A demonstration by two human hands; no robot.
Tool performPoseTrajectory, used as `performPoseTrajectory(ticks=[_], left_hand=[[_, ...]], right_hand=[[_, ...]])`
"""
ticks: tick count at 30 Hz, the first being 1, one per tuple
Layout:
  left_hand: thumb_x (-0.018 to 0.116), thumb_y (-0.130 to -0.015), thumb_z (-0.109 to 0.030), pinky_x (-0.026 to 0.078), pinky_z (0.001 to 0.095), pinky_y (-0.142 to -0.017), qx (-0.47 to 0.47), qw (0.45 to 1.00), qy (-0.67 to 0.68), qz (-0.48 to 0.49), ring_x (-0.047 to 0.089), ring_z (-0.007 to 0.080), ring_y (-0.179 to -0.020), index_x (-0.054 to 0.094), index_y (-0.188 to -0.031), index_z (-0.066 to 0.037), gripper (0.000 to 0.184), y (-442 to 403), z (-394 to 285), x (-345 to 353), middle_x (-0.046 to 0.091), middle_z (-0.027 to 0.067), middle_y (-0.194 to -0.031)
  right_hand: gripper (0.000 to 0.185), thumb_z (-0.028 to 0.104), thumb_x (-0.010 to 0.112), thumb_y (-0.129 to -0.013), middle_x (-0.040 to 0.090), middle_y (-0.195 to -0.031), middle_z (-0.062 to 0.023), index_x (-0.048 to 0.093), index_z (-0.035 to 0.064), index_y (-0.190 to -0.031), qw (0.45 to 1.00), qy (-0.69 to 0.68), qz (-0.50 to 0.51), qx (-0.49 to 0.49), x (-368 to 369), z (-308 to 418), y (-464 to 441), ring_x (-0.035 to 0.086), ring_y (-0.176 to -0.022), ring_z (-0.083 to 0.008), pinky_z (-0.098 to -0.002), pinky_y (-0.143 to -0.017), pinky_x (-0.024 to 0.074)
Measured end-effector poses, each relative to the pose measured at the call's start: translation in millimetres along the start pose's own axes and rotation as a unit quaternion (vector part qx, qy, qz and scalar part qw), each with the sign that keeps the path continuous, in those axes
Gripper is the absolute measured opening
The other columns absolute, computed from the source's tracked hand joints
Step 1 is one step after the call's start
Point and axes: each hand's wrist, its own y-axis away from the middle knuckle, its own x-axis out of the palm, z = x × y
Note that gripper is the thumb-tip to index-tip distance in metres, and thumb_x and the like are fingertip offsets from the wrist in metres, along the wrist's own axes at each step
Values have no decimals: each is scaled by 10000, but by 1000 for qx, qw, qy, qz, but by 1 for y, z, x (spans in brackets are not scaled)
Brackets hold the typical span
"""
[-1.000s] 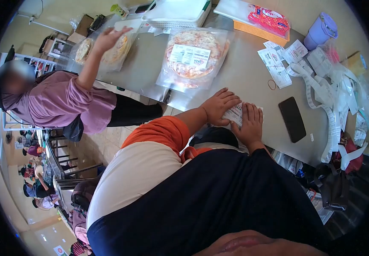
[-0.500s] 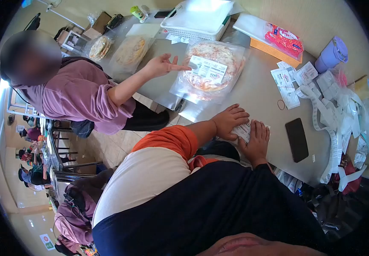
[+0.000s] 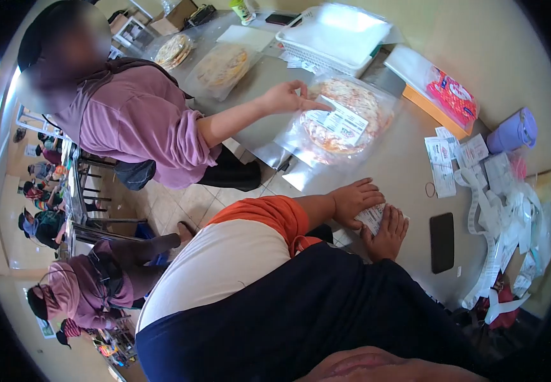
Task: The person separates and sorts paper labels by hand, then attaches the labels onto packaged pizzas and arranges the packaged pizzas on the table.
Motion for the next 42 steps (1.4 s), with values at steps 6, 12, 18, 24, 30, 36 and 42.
performPoseTrajectory(ticks=[6, 12, 18, 24, 30, 36, 42], left_hand=[[705, -536, -285, 212, 485, -1085, 67, 993, 23, -95, 402, 357, -1184, 465, -1208, -50, 751, 5, 4, 1, 479, 170, -1211], [672, -652, -220, 386, 472, -939, 151, 971, 136, -124, 490, 348, -1063, 532, -1140, -70, 530, 8, 9, -7, 514, 168, -1128], [562, -753, -117, 460, 419, -807, 256, 950, -10, -177, 557, 280, -969, 602, -1010, -67, 265, 48, 12, -100, 580, 102, -1044], [638, -675, -174, 449, 443, -693, -237, 892, -273, -272, 562, 312, -822, 588, -1019, -54, 367, 143, 134, -194, 584, 148, -883], [551, -760, -201, 417, 423, -749, -488, 680, -489, -244, 511, 279, -926, 574, -998, -114, 254, 232, 256, -232, 557, 87, -1007], [560, -765, -167, 441, 390, -709, -443, 726, -463, -249, 575, 264, -802, 654, -821, -172, 110, 255, 281, -330, 624, 54, -846], [555, -818, -158, 454, 400, -710, -443, 798, -213, -350, 588, 338, -817, 648, -847, -53, 143, 260, 281, -373, 621, 148, -845]], right_hand=[[808, 486, 579, -724, 310, -1405, -186, 329, 67, -1367, 998, 59, 17, 15, 0, 5, -4, 214, -1348, -340, -539, -1089, 92], [783, 507, 552, -740, 313, -1408, -170, 345, 76, -1361, 997, 70, 18, -1, 1, 3, -7, 241, -1339, -330, -533, -1089, 99], [818, 556, 521, -755, 301, -1416, -172, 317, 68, -1379, 993, 110, 45, 5, 11, -4, -8, 229, -1339, -339, -533, -1087, 93], [848, 624, 467, -777, 276, -1428, -183, 297, 60, -1387, 989, 141, 31, -22, 21, -16, -5, 207, -1342, -358, -544, -1083, 75], [843, 626, 428, -807, 276, -1426, -192, 274, 40, -1393, 980, 194, 21, -50, 35, -36, 2, 211, -1337, -373, -548, -1081, 77], [814, 600, 398, -832, 288, -1415, -212, 271, 21, -1390, 985, 164, 35, -42, 20, -17, -6, 223, -1332, -379, -542, -1081, 94], [820, 621, 350, -838, 302, -1406, -217, 261, 27, -1396, 987, 153, 33, -43, 14, -8, -10, 237, -1326, -385, -544, -1080, 99]])
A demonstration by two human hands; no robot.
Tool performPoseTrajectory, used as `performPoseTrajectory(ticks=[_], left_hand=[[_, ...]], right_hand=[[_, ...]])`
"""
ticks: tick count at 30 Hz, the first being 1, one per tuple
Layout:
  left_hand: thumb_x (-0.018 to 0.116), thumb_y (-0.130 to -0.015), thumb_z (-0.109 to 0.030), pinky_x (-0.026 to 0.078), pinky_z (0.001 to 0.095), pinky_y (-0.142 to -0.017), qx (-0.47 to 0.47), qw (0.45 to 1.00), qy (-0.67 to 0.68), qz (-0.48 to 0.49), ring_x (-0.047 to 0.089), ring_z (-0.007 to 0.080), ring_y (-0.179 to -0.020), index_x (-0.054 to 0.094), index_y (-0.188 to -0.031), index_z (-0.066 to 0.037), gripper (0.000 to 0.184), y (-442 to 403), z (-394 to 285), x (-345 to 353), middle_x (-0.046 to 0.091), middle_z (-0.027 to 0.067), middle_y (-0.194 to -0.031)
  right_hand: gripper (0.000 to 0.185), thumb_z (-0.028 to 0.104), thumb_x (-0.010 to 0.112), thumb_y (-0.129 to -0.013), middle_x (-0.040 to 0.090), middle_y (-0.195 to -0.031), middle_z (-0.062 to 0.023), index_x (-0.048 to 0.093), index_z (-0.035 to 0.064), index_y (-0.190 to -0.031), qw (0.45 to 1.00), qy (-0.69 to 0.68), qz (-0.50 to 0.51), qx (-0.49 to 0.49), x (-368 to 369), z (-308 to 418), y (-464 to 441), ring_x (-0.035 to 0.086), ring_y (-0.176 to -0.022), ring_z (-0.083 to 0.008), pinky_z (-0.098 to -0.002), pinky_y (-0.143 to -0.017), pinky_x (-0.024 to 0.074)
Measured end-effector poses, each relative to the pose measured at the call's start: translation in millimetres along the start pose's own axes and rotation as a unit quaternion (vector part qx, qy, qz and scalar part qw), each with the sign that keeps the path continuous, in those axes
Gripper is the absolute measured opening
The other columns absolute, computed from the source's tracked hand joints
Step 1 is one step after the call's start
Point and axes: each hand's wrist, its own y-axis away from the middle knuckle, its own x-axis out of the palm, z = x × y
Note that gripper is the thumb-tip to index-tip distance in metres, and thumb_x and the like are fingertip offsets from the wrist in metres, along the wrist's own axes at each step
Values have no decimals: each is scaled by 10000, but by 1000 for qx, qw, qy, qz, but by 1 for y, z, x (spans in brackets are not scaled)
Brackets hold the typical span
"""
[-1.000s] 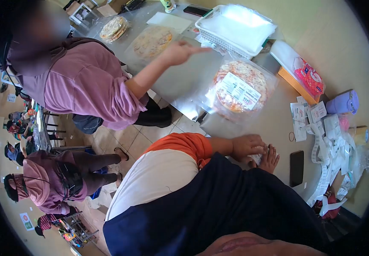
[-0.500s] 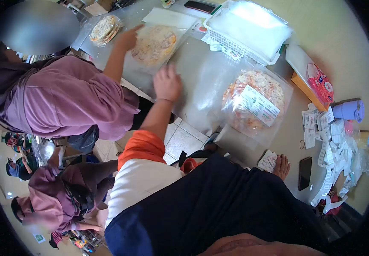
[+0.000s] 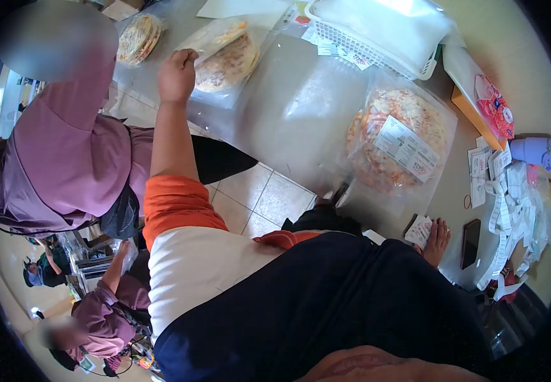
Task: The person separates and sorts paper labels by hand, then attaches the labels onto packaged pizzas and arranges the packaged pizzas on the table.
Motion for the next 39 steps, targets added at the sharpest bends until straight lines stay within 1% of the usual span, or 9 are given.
performPoseTrajectory(ticks=[5, 8, 11, 14, 20, 26, 28, 30, 39], left_hand=[[556, -798, -138, 462, 397, -707, 43, 997, -48, -51, 582, 352, -796, 648, -791, -72, 114, 33, 26, 37, 617, 166, -819], [552, -775, -159, 462, 439, -695, 120, 955, -248, -109, 589, 337, -792, 632, -896, -98, 158, 70, -16, 50, 609, 130, -873], [530, -779, -163, 467, 450, -697, 166, 925, -337, -47, 596, 325, -814, 617, -965, -96, 216, 84, -8, 65, 600, 123, -905], [494, -789, -149, 474, 447, -731, 77, 959, -256, 92, 597, 338, -837, 632, -961, -111, 224, 39, 17, 49, 612, 137, -915], [406, -841, -165, 480, 428, -784, 73, 976, -202, 16, 600, 346, -897, 648, -1010, -155, 295, -22, 3, -10, 631, 135, -984], [457, -814, -158, 418, 410, -857, 19, 953, -270, 133, 564, 275, -970, 617, -1062, -148, 296, 41, -2, 40, 603, 83, -1060], [518, -789, -156, 381, 419, -880, 44, 971, -234, -33, 509, 292, -1018, 573, -1101, -107, 320, 81, -17, 61, 557, 106, -1096], [584, -747, -149, 379, 437, -869, 71, 984, -160, -43, 487, 327, -1013, 551, -1099, -80, 360, 117, -48, 65, 525, 146, -1103], [588, -759, -148, 391, 428, -804, 55, 996, 36, 65, 504, 330, -910, 548, -1053, -41, 315, 194, -90, 108, 549, 146, -978]], right_hand=[[812, 634, 302, -844, 306, -1405, -208, 267, 41, -1397, 1000, 8, 5, 3, -6, 5, -3, 240, -1324, -383, -538, -1083, 99], [808, 632, 296, -846, 304, -1406, -208, 270, 40, -1396, 1000, 2, 3, 2, -9, 7, -3, 239, -1325, -384, -537, -1084, 96], [810, 631, 300, -845, 301, -1409, -207, 270, 37, -1395, 1000, 2, 2, 7, -10, 10, -4, 237, -1326, -383, -537, -1084, 97], [813, 626, 314, -842, 301, -1409, -211, 273, 27, -1391, 1000, 10, 13, 12, -12, 9, -5, 237, -1326, -383, -537, -1083, 100], [820, 618, 331, -843, 300, -1405, -223, 277, 7, -1386, 1000, 6, 3, 2, -9, 7, -2, 237, -1325, -387, -543, -1077, 117], [841, 643, 332, -837, 301, -1410, -212, 276, 11, -1389, 1000, 23, 0, -2, 10, -6, 4, 250, -1319, -389, -547, -1072, 131], [842, 646, 351, -832, 300, -1413, -204, 279, 20, -1390, 999, 34, 2, 2, 13, -10, 7, 253, -1319, -386, -546, -1072, 133], [839, 645, 382, -824, 298, -1418, -194, 283, 34, -1390, 999, 53, -6, -2, 24, -17, 10, 255, -1320, -382, -545, -1073, 136], [593, 355, 503, -871, 354, -1394, -151, 334, 66, -1360, 985, 116, -116, -63, 45, -32, 8, 295, -1322, -322, -520, -1080, 171]])
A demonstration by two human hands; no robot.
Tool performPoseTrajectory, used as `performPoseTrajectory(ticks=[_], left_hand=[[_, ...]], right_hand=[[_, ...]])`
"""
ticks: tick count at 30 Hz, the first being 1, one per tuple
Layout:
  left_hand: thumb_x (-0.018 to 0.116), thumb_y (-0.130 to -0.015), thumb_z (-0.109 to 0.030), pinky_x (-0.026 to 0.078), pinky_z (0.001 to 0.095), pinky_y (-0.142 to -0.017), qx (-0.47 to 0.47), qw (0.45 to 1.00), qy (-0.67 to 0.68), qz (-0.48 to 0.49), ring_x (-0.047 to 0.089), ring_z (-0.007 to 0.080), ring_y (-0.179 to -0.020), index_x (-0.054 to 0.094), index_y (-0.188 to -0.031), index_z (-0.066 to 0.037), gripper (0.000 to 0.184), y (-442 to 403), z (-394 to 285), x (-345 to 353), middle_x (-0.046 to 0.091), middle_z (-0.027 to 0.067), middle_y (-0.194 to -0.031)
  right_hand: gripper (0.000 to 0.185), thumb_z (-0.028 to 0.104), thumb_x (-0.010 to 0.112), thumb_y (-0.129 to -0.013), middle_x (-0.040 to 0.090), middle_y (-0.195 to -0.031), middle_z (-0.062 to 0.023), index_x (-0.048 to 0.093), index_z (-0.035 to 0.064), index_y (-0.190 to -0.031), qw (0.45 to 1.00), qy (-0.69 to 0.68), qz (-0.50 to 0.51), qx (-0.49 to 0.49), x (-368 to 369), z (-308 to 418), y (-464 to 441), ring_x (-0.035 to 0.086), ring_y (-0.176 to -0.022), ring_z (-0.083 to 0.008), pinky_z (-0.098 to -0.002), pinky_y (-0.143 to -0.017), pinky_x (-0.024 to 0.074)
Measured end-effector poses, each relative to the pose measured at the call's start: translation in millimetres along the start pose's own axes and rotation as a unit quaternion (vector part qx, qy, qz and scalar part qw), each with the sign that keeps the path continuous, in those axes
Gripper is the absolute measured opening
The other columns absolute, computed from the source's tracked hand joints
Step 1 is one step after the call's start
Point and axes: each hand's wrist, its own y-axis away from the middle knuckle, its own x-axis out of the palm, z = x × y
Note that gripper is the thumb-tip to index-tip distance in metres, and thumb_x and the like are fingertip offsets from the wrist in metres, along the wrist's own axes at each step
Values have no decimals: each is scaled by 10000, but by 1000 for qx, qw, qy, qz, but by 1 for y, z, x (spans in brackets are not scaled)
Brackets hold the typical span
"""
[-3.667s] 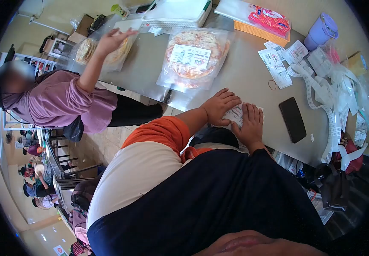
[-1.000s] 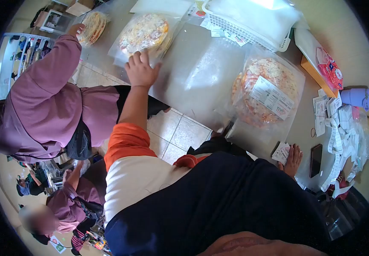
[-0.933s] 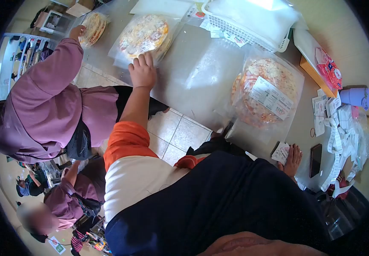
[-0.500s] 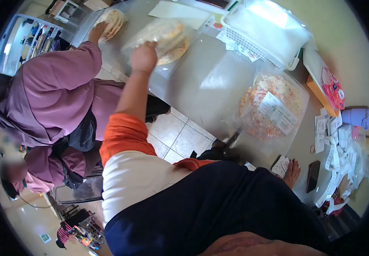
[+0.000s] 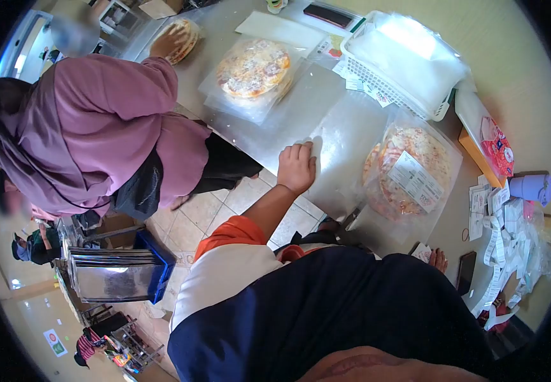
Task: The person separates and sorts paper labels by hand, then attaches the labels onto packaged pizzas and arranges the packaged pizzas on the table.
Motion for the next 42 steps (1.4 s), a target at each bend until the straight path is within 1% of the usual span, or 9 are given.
performPoseTrajectory(ticks=[9, 14, 17, 20, 26, 28, 35, 37, 42], left_hand=[[579, -780, -141, 418, 433, -751, 15, 999, 24, -14, 527, 341, -836, 589, -966, -47, 209, -3, -1, -6, 561, 151, -868], [528, -827, -74, 447, 381, -635, -166, 963, 124, -174, 573, 312, -694, 594, -839, 7, 105, -79, 32, -50, 571, 199, -720], [476, -777, 15, 443, 304, -535, -285, 865, 346, -228, 558, 181, -587, 348, -1367, -97, 614, -157, 62, -114, 623, 123, -717], [403, -781, 58, 356, 247, -385, -381, 764, 492, -173, 471, 124, -464, 108, -1438, -152, 750, -212, 96, -153, 604, 121, -706], [438, -853, -89, 359, 262, -349, -553, 751, 358, -27, 451, 129, -399, 549, -873, -44, 122, -264, 176, -151, 549, 62, -589], [426, -840, -88, 359, 271, -366, -578, 749, 307, 104, 460, 128, -412, 495, -1191, -93, 358, -278, 191, -162, 591, 101, -628], [433, -875, -229, 474, 345, -511, -261, 926, 249, -109, 576, 192, -496, 604, -922, -37, 261, -202, 52, -116, 643, 104, -649], [463, -875, -307, 490, 406, -614, -246, 963, 106, 35, 620, 283, -589, 630, -890, -35, 319, -149, 12, -88, 638, 161, -681], [529, -843, -270, 486, 438, -624, -108, 984, 67, 123, 609, 348, -673, 605, -813, -81, 206, -11, -45, -15, 616, 163, -703]], right_hand=[[415, 197, 495, -905, 418, -1367, -122, 422, 90, -1299, 995, 46, -86, -12, 29, -8, 7, 381, -1283, -290, -515, -1057, 239], [375, 220, 507, -906, 443, -1342, -110, 468, 94, -1257, 989, 96, -114, -18, 24, -4, 1, 390, -1277, -280, -500, -1061, 252], [366, 210, 489, -911, 454, -1327, -109, 468, 88, -1255, 918, -39, 337, 206, -87, 41, -74, 389, -1276, -278, -501, -1071, 233], [408, 245, 486, -907, 433, -1341, -122, 438, 76, -1275, 988, 99, -112, -32, 2, 4, -17, 372, -1284, -294, -504, -1077, 214], [546, 340, 498, -884, 373, -1379, -160, 362, 50, -1326, 980, 134, -123, -82, 4, -5, -18, 347, -1292, -330, -516, -1074, 204], [574, 360, 495, -880, 365, -1382, -167, 347, 43, -1335, 989, 95, -97, -58, 2, 0, -15, 340, -1294, -333, -521, -1074, 200], [629, 412, 519, -858, 343, -1394, -165, 349, 34, -1331, 999, 54, -1, -7, -9, 7, -8, 291, -1319, -326, -515, -1081, 184], [585, 376, 520, -869, 364, -1380, -167, 368, 34, -1319, 952, -22, 275, 134, -73, 30, -64, 316, -1306, -331, -515, -1076, 199], [443, 266, 501, -900, 438, -1330, -153, 425, 41, -1274, 989, 97, -106, -47, 2, 1, -19, 403, -1254, -325, -523, -1053, 247]])
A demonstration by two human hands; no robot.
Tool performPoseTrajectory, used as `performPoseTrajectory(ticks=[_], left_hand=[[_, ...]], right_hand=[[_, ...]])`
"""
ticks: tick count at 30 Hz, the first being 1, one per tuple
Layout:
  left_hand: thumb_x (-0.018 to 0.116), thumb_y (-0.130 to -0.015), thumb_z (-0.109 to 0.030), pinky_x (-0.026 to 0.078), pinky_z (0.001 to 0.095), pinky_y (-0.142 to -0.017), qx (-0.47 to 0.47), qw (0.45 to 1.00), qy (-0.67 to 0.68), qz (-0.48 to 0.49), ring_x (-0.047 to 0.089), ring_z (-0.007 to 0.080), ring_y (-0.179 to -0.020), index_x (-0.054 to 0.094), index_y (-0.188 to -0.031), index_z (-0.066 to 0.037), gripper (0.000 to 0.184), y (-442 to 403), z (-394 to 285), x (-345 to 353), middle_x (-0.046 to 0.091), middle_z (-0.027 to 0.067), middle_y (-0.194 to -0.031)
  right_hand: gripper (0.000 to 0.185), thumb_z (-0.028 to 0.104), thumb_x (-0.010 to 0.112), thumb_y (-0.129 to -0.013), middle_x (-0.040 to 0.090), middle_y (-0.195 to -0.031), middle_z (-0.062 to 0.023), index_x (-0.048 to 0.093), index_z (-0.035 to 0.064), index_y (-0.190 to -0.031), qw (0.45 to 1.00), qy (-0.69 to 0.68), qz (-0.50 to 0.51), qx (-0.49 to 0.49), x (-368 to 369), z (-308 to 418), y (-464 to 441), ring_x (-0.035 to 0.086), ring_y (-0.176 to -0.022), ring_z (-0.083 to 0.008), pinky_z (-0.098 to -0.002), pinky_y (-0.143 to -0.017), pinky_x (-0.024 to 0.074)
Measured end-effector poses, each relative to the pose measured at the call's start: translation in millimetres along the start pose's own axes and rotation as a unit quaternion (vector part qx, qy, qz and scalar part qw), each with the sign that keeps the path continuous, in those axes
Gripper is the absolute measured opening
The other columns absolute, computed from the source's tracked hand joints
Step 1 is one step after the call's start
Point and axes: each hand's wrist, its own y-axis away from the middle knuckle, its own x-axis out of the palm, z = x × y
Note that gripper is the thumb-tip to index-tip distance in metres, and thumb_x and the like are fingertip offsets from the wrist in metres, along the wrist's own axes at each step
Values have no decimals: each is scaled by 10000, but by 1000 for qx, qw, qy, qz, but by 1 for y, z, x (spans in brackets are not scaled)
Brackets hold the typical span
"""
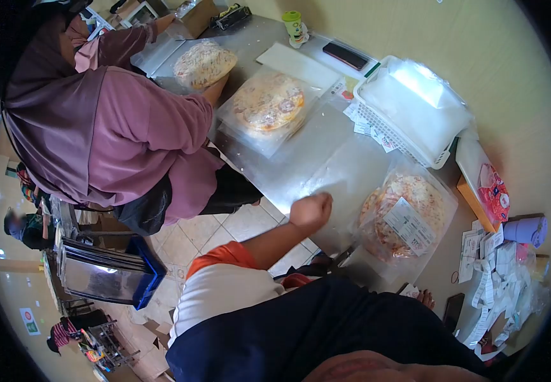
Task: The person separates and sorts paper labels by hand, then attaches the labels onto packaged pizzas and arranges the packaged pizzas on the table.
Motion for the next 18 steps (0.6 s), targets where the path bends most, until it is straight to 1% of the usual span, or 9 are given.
performPoseTrajectory(ticks=[1, 4, 6, 8, 10, 11, 14, 16, 18], left_hand=[[548, -825, -249, 489, 424, -606, 61, 998, -23, 2, 611, 328, -649, 607, -815, -92, 169, 12, 2, 12, 613, 146, -672], [576, -794, -216, 486, 395, -577, 173, 978, -56, -100, 602, 285, -613, 605, -838, -105, 123, 25, 7, 34, 595, 100, -632], [579, -793, -214, 480, 399, -573, 157, 983, -58, -74, 596, 285, -616, 602, -860, -104, 131, 23, 4, 34, 589, 92, -643], [582, -793, -212, 475, 403, -574, 153, 985, -52, -61, 591, 288, -621, 597, -880, -102, 141, 22, 3, 34, 587, 92, -653], [584, -792, -208, 471, 408, -581, 166, 984, -42, -60, 587, 293, -627, 590, -897, -98, 152, 23, 7, 32, 589, 98, -661], [583, -793, -208, 471, 408, -587, 166, 984, -41, -60, 588, 294, -632, 589, -897, -97, 152, 24, 7, 30, 590, 100, -664], [585, -790, -199, 469, 400, -599, 170, 983, -35, -62, 586, 286, -638, 592, -894, -94, 148, 24, 4, 27, 587, 96, -664], [594, -779, -183, 469, 379, -603, 178, 981, -40, -73, 580, 263, -629, 597, -885, -92, 139, 24, 7, 30, 577, 82, -653], [595, -778, -179, 468, 378, -599, 180, 980, -36, -80, 577, 261, -626, 596, -880, -95, 133, 24, 9, 31, 572, 78, -649]], right_hand=[[419, 249, 495, -905, 451, -1320, -150, 436, 44, -1265, 999, -22, 18, 17, -4, 2, 3, 419, -1243, -321, -524, -1049, 254], [386, 231, 490, -909, 465, -1308, -152, 457, 52, -1249, 999, -32, 18, 25, 1, 2, 9, 432, -1235, -315, -523, -1045, 260], [379, 224, 490, -907, 464, -1308, -160, 465, 54, -1245, 1000, 10, -11, 0, 20, -4, 18, 426, -1239, -320, -526, -1042, 258], [375, 213, 489, -904, 462, -1310, -170, 469, 53, -1242, 995, 82, -47, -43, 40, -12, 35, 418, -1243, -332, -535, -1035, 256], [378, 205, 488, -900, 460, -1313, -170, 464, 61, -1248, 998, -20, 59, 11, 31, -10, 45, 414, -1244, -340, -546, -1029, 251], [380, 201, 487, -898, 459, -1314, -170, 462, 65, -1252, 990, -69, 113, 39, 28, -8, 49, 412, -1244, -344, -551, -1025, 249], [389, 181, 487, -893, 457, -1315, -172, 450, 63, -1261, 999, 5, -39, -14, 28, -6, 28, 412, -1243, -345, -564, -1025, 237], [390, 182, 487, -893, 456, -1315, -174, 450, 64, -1263, 1000, -16, -21, 1, 27, -7, 25, 414, -1242, -344, -563, -1026, 236], [391, 182, 487, -892, 455, -1315, -176, 449, 66, -1264, 997, -56, 40, 27, 22, -6, 26, 415, -1241, -344, -562, -1028, 235]])
